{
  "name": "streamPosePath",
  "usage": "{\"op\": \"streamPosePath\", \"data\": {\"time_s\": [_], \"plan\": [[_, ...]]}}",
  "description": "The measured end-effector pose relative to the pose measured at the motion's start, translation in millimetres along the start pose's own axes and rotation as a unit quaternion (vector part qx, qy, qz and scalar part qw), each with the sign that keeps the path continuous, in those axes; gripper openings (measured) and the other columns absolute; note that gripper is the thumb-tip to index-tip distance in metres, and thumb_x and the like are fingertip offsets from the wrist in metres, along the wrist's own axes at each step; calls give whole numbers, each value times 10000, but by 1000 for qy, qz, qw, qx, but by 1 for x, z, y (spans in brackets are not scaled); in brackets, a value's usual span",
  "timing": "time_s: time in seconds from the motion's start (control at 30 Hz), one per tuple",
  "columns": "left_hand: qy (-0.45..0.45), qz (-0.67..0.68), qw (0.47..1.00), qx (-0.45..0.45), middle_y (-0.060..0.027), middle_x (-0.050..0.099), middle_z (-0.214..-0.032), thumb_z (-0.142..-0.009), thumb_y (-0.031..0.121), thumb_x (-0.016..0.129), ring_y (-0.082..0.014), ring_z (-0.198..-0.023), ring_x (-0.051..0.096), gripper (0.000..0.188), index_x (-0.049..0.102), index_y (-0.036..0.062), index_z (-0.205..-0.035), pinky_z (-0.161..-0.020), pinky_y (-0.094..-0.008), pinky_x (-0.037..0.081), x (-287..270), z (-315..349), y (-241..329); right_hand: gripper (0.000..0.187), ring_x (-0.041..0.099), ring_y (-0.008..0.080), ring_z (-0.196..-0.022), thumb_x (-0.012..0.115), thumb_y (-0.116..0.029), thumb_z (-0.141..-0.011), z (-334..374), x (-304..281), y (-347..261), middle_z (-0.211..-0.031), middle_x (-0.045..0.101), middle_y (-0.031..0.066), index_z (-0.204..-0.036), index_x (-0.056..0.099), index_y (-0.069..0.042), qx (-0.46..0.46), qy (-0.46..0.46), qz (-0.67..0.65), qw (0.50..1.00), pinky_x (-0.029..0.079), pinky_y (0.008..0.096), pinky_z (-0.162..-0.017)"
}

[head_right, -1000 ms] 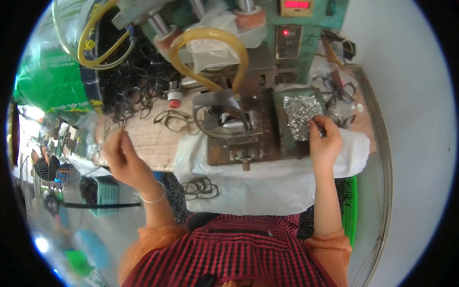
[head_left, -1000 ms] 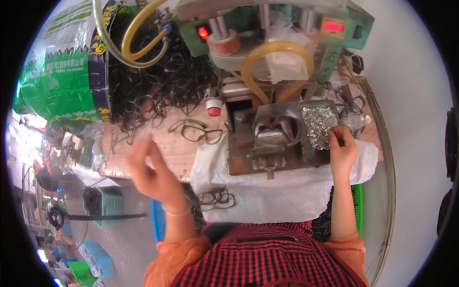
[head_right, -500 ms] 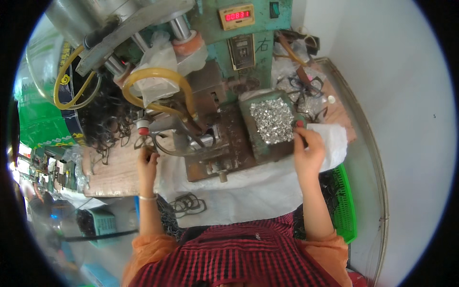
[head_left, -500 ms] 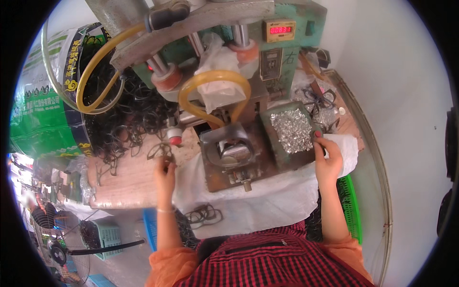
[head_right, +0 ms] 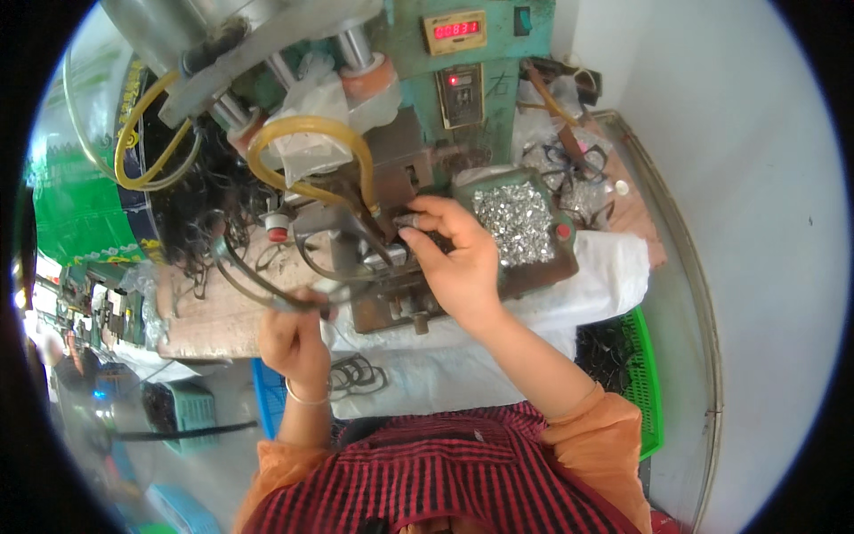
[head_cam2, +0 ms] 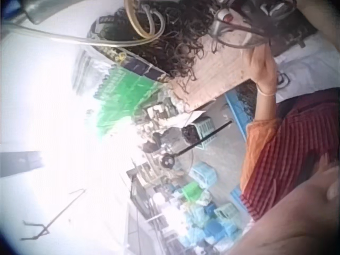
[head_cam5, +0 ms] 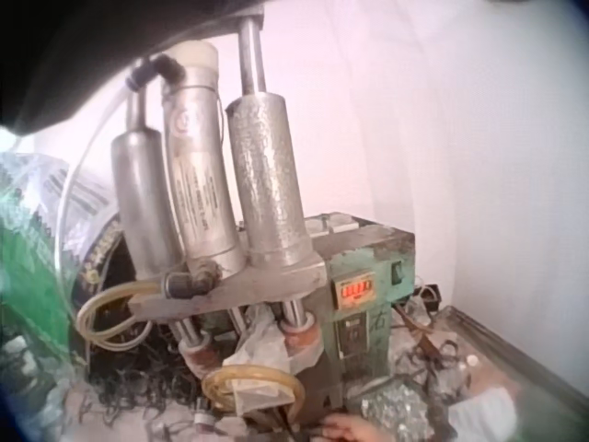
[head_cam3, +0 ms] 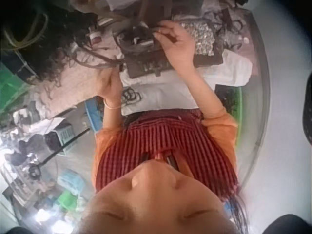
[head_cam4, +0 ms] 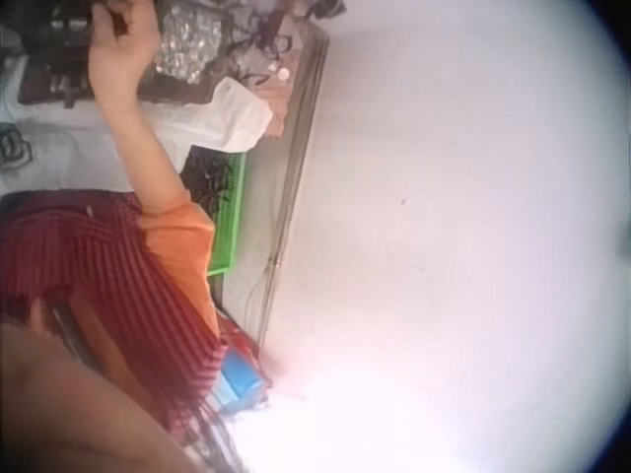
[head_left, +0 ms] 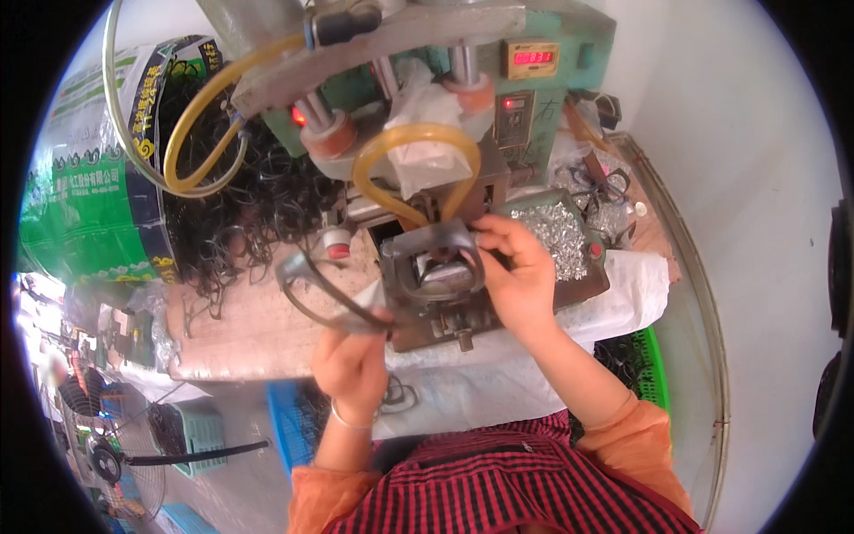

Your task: The person repeatedly picks up black cable segments and small metallic components, places them into a press-like machine, and removes the assembled units. The person handles the items one at a time, cycling through the same steps throughout the clip.

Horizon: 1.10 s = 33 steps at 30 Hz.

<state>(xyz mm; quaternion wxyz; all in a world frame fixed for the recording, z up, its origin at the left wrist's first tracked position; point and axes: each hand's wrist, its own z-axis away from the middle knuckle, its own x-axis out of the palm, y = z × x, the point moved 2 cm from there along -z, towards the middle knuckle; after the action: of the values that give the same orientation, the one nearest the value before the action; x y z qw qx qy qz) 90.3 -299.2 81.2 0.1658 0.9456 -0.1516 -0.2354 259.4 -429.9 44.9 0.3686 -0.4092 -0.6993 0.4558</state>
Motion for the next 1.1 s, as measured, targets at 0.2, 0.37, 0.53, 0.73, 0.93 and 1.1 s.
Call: {"op": "streamPosePath", "data": {"time_s": [0.2, 0.37, 0.53, 0.73, 0.93, 1.1], "plan": [[141, 108, 984, 3, -96, 639, -882, -923, -59, 603, -221, -698, 600, 96, 547, -25, -994, -612, -302, 486, -14, -30, 8, 402, 621, 68, -856, 721, 44, -849, -3, 9, -15, -908, 702, 25, -1230, 605, -9, 87, -27, -89, 992, 485, 220, -805], [427, 25, 890, 161, -87, 532, -1033, -999, 229, 601, -222, -910, 513, 263, 543, 17, -1144, -678, -351, 440, -102, -25, 47, 382, 601, 60, -894, 646, 65, -881, 8, 27, -38, -1002, 695, 44, -1253, 594, -9, 123, -25, -160, 979, 479, 228, -796], [132, -66, 986, 84, -147, 636, -923, -826, -43, 708, -256, -783, 635, 210, 626, 32, -1004, -588, -321, 501, -55, -26, 33, 360, 634, 176, -1091, 597, 36, -902, 14, -7, -44, -1160, 682, 100, -1254, 623, -34, 41, -97, -37, 994, 474, 290, -957], [-12, 22, 992, 123, -82, 682, -847, -738, -58, 782, -219, -654, 639, 218, 724, 52, -917, -550, -301, 510, 32, -39, 3, 208, 512, 395, -1289, 768, -122, -762, -2, -92, 32, -1253, 627, 198, -960, 728, -71, -121, 65, 593, 793, 471, 480, -986], [-22, -17, 981, 191, -72, 671, -837, -710, -22, 811, -202, -614, 600, 218, 717, 63, -887, -502, -301, 457, 44, -38, 2, 129, 576, 400, -1126, 731, -94, -766, -15, -110, 31, -1062, 666, 173, -877, 677, -58, -161, 55, 501, 849, 484, 475, -920], [-16, -5, 980, 200, -46, 642, -799, -698, -27, 809, -190, -591, 555, 227, 715, 83, -873, -489, -312, 431, 46, -38, -3, 62, 631, 386, -807, 634, -72, -831, -23, -109, 30, -830, 656, 170, -872, 649, -29, -91, 141, 431, 887, 509, 434, -748]]}}
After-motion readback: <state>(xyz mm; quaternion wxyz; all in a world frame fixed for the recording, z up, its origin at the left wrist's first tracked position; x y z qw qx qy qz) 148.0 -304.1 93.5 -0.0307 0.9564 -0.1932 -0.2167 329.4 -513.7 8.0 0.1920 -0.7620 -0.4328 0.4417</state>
